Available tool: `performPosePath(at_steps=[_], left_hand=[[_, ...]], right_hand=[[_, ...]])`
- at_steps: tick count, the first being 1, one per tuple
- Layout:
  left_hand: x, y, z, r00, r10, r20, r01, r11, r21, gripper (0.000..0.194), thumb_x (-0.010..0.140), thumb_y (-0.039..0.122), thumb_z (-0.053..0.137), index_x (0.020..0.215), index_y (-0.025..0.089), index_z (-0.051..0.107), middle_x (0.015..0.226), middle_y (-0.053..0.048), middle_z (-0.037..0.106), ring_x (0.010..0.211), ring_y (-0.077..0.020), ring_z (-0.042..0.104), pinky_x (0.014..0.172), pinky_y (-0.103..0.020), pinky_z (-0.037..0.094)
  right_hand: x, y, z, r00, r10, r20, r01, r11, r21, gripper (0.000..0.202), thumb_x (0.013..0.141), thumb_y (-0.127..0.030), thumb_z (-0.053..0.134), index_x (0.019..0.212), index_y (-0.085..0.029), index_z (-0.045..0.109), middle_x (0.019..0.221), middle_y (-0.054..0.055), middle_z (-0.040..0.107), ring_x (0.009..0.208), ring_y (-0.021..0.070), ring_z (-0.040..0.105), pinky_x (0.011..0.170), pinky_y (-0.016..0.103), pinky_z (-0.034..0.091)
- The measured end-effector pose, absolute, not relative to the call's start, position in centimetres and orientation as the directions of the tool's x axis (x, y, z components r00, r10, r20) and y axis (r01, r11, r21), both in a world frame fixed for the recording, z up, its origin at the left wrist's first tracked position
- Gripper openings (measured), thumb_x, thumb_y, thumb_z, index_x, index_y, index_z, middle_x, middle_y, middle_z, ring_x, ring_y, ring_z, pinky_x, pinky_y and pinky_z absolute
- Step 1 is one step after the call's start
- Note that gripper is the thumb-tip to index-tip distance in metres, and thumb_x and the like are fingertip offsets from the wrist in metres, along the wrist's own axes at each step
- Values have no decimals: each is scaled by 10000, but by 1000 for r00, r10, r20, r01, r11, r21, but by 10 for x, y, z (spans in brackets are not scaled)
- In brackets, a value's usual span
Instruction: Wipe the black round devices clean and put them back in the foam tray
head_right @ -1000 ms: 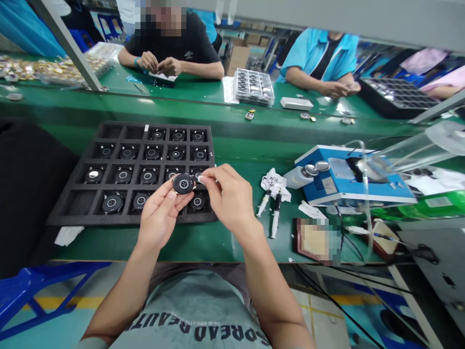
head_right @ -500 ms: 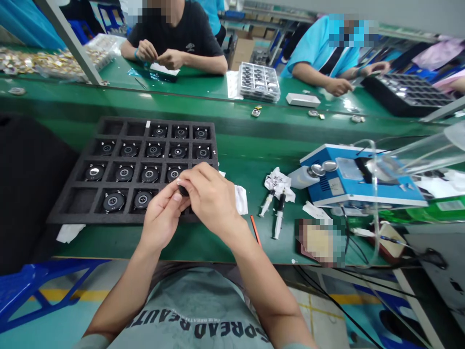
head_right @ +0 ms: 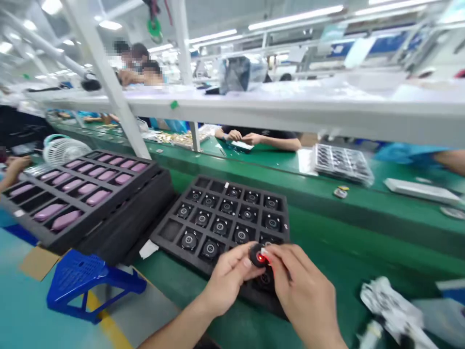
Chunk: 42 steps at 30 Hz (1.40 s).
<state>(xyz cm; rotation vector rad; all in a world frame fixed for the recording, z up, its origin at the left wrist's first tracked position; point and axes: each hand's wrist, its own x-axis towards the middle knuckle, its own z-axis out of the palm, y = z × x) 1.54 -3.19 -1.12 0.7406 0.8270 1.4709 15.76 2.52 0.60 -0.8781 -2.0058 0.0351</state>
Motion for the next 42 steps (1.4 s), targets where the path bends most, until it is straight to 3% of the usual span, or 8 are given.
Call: performPosePath(at_steps=[6, 12, 17, 21, 24, 32, 37, 42], left_hand=[[17, -39, -2, -17, 999, 49, -500, -51, 864, 693, 845, 637, 795, 1363, 182, 725, 1423, -180, 682, 1372, -428, 598, 1168, -635, 463], [17, -37, -11, -56, 998, -7, -519, -23, 855, 769, 782, 660, 839, 1340, 143, 727, 1360, -198, 706, 1342, -427, 624, 1166, -632, 470], [17, -35, -10, -47, 999, 0, -563, -27, 826, 636, 791, 590, 862, 1285, 202, 766, 1334, -152, 736, 1291, -408, 669, 1163, -617, 492], [18, -30, -5, -79, 996, -45, -603, -12, 798, 492, 775, 461, 908, 1197, 231, 800, 1278, -105, 774, 1238, -377, 708, 1137, -589, 533], [15, -18, -8, -51, 997, -55, -583, 15, 812, 469, 828, 415, 877, 1243, 220, 777, 1300, -112, 767, 1228, -325, 722, 1112, -532, 569], [14, -14, -15, 38, 998, 55, -456, -32, 890, 437, 952, 407, 755, 1355, 240, 722, 1462, -101, 682, 1393, -330, 613, 1152, -493, 549], [16, -16, -19, -30, 998, 53, -499, -61, 864, 407, 961, 411, 743, 1333, 245, 731, 1405, -95, 716, 1329, -311, 662, 1116, -484, 580], [16, -17, -20, 14, 999, 52, -479, -39, 877, 434, 975, 408, 726, 1370, 231, 705, 1432, -98, 697, 1357, -308, 637, 1139, -479, 562]], right_hand=[[156, 22, 8, -373, 531, 761, 578, 775, -257, 245, 1088, -364, 505, 996, -239, 694, 962, 1, 767, 793, 146, 733, 696, 268, 512], [166, 26, 1, -331, 545, 770, 581, 761, -288, 278, 1079, -418, 507, 972, -242, 694, 909, 7, 765, 773, 162, 739, 676, 285, 520], [165, 23, 8, -262, 673, 691, 584, 681, -442, 168, 1021, -409, 591, 988, -289, 704, 839, 25, 745, 648, 200, 686, 576, 349, 513], [166, 20, 18, -227, 760, 609, 481, 631, -608, 122, 999, -289, 608, 921, -261, 698, 872, 27, 742, 756, 198, 686, 687, 357, 542], [170, 28, 18, -203, 802, 561, 465, 583, -666, 110, 987, -250, 640, 892, -237, 695, 852, 6, 719, 740, 155, 649, 672, 302, 508], [162, 32, 23, -273, 760, 590, 571, 621, -536, 146, 1024, -215, 575, 899, -226, 651, 880, 21, 686, 790, 160, 632, 699, 296, 469], [166, 31, 21, -290, 735, 612, 605, 637, -478, 122, 1034, -214, 575, 938, -224, 650, 910, 34, 699, 805, 167, 640, 696, 297, 472], [164, 29, 22, -320, 712, 626, 619, 657, -430, 142, 1043, -209, 553, 949, -222, 658, 912, 41, 709, 805, 168, 646, 699, 294, 492]])
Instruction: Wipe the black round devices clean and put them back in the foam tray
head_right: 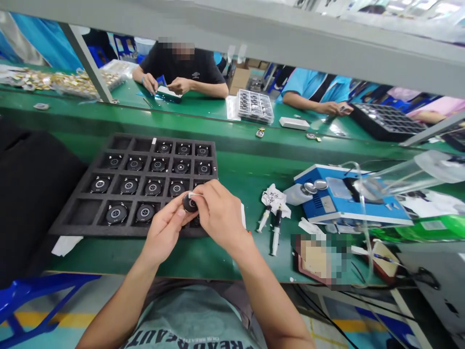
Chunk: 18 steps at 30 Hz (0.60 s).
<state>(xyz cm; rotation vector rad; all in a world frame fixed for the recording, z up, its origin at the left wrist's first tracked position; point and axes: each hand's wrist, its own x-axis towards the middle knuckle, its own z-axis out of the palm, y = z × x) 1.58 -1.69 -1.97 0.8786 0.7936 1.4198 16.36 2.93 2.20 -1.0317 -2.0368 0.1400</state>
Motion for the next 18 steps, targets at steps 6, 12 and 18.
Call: performPosePath(at_steps=[6, 12, 18], left_hand=[[18, -17, -18, 8, 998, 58, -506, -46, 861, 422, 970, 417, 728, 1345, 225, 718, 1413, -102, 706, 1357, -325, 637, 1140, -497, 557], [19, -15, -14, 46, 997, 62, -483, -32, 875, 445, 951, 439, 744, 1329, 205, 727, 1361, -108, 733, 1316, -329, 667, 1151, -511, 545], [19, -17, -18, 14, 999, 52, -498, -38, 866, 431, 967, 422, 727, 1355, 234, 714, 1412, -107, 710, 1353, -334, 644, 1142, -523, 550]], right_hand=[[165, 27, 27, -346, 705, 619, 627, 664, -406, 170, 1049, -216, 537, 970, -226, 688, 937, 53, 732, 864, 181, 684, 771, 304, 529], [162, 26, 29, -360, 730, 580, 646, 644, -410, 211, 1046, -238, 522, 953, -230, 711, 952, 64, 741, 874, 192, 690, 784, 323, 550], [170, 24, 26, -300, 756, 582, 655, 606, -451, 180, 1046, -252, 540, 957, -233, 695, 959, 61, 742, 862, 180, 682, 780, 315, 537]])
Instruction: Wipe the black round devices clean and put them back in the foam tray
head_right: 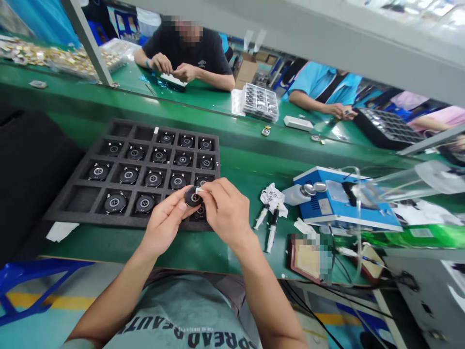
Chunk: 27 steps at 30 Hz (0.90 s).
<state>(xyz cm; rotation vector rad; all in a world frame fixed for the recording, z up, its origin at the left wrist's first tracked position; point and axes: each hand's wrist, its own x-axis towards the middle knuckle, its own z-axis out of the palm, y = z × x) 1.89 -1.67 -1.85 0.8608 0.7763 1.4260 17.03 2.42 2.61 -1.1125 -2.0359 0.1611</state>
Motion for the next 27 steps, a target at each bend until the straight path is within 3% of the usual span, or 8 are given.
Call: performPosePath(at_steps=[5, 11, 16, 27], left_hand=[[20, -17, -19, -19, 996, 89, -486, -87, 870, 431, 972, 413, 723, 1363, 232, 705, 1435, -112, 698, 1354, -323, 645, 1141, -498, 552], [24, -19, -17, -151, 988, 27, -565, -109, 818, 403, 955, 391, 748, 1323, 231, 720, 1388, -110, 728, 1286, -302, 699, 1111, -463, 581], [23, -19, -10, -175, 985, -12, -589, -95, 802, 365, 959, 354, 738, 1298, 219, 721, 1325, -113, 761, 1208, -289, 744, 1118, -479, 575], [22, -17, -6, -168, 986, -13, -615, -94, 783, 313, 965, 312, 723, 1257, 198, 730, 1303, -109, 770, 1249, -287, 726, 1187, -487, 514]], right_hand=[[160, 23, 26, -236, 754, 613, 631, 599, -493, 159, 1022, -242, 577, 917, -216, 693, 898, 47, 740, 782, 162, 660, 719, 303, 511], [138, 3, 21, -47, 823, 566, 667, 448, -596, 155, 972, -232, 624, 828, -208, 677, 762, 15, 715, 608, 125, 592, 600, 276, 463], [142, -17, 19, -68, 878, 473, 658, 396, -641, 140, 940, -215, 634, 813, -216, 694, 735, -4, 732, 557, 106, 592, 552, 254, 453], [151, -10, 23, -1, 856, 517, 646, 395, -653, 117, 937, -214, 657, 829, -204, 699, 724, -14, 707, 550, 87, 562, 556, 245, 451]])
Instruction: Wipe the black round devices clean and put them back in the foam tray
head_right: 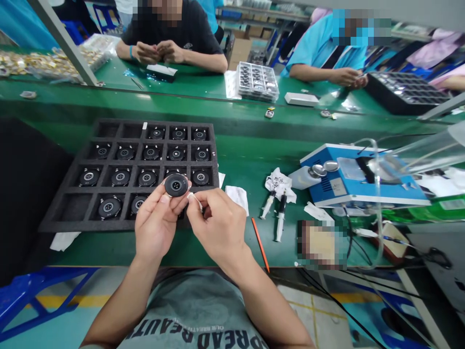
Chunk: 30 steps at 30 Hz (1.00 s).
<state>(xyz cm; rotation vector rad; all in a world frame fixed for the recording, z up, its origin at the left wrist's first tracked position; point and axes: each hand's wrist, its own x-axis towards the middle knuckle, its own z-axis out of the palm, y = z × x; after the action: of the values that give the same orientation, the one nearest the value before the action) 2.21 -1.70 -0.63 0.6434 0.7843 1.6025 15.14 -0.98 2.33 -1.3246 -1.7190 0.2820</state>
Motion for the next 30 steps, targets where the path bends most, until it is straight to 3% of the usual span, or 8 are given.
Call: performPosePath(at_steps=[14, 21, 27, 30], left_hand=[[25, -22, -15, -164, 981, 102, -465, -168, 869, 383, 1000, 349, 694, 1376, 274, 703, 1466, -82, 680, 1381, -311, 632, 1183, -459, 525], [26, -22, -20, -203, 973, 106, -429, -186, 884, 412, 1005, 366, 683, 1405, 272, 681, 1464, -81, 682, 1386, -306, 626, 1187, -466, 520], [25, -22, -22, -175, 973, 149, -371, -206, 906, 389, 1027, 334, 650, 1411, 275, 679, 1486, -73, 665, 1428, -298, 587, 1199, -443, 511], [25, -22, -24, -192, 967, 168, -340, -226, 913, 385, 1029, 332, 648, 1409, 277, 681, 1466, -69, 680, 1397, -282, 617, 1185, -428, 525]], right_hand=[[140, 14, 30, 45, 842, 538, 652, 383, -654, 152, 950, -254, 634, 822, -203, 698, 747, 13, 722, 612, 123, 604, 597, 278, 455], [144, 15, 35, -18, 928, 373, 739, 264, -620, 147, 903, -250, 658, 762, -209, 662, 699, -4, 688, 555, 122, 555, 577, 275, 399], [145, 20, 38, 5, 911, 412, 732, 277, -622, 136, 923, -254, 649, 802, -200, 680, 761, 13, 719, 596, 130, 586, 596, 281, 389], [146, 20, 44, -34, 938, 344, 809, 228, -541, 145, 923, -258, 652, 794, -202, 687, 769, 20, 732, 625, 147, 603, 598, 289, 343]])
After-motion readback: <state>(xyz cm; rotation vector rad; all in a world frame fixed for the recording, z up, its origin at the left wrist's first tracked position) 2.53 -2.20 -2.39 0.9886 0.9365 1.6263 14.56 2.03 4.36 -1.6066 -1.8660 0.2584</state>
